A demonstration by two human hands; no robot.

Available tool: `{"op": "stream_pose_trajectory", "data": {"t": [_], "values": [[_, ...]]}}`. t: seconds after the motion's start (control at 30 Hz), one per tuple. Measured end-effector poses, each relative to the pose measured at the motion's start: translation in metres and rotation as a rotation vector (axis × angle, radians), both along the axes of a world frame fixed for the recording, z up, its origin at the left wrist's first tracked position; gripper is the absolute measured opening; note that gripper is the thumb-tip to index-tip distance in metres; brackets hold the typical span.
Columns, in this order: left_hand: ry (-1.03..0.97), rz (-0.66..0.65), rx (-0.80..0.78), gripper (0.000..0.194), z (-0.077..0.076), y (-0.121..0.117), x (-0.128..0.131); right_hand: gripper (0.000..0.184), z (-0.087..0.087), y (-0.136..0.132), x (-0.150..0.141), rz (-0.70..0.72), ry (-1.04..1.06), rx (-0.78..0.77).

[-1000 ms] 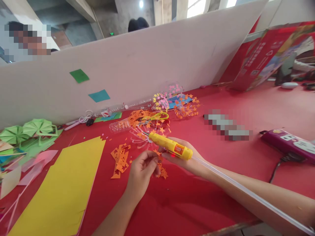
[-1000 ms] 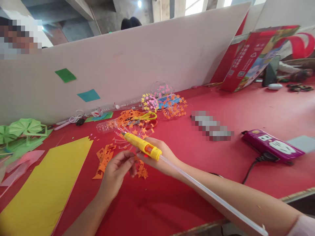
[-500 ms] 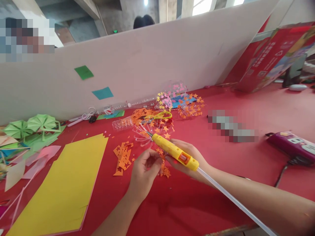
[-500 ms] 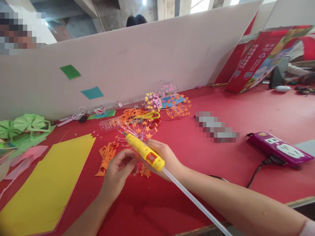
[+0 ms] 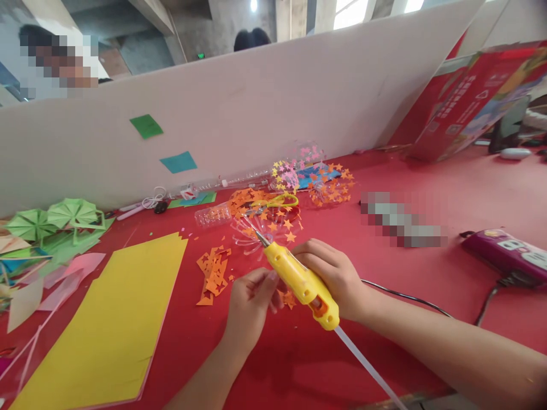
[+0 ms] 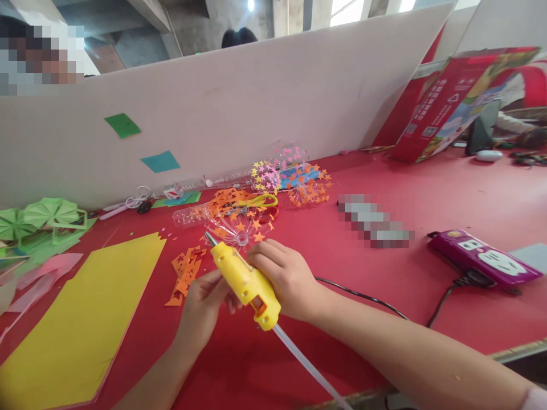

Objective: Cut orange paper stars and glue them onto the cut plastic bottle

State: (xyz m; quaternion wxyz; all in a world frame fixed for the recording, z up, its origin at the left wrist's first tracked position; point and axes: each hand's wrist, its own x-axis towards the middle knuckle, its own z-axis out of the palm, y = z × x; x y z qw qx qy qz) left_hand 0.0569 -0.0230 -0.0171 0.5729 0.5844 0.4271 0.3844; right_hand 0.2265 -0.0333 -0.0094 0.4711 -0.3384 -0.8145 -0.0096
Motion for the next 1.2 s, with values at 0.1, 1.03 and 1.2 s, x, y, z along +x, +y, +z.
{"op": "stream_pose_trajectory", "data": {"t": [0.1,1.03,1.2], "values": [[-0.067,-0.015,0.0,0.036,0.0,-0.001,0.002,0.029,-0.002,0.001,0.0,0.021,-0.058,0.005],[0.093,-0.017,0.246,0.013,-0.003,-0.006,-0.001,0.015,-0.012,0.004,-0.004,0.078,0.206,-0.302],[0.058,0.039,0.29,0.014,0.001,0.001,-0.005,0.016,-0.002,0.002,-0.003,0.076,0.193,-0.292]]}}
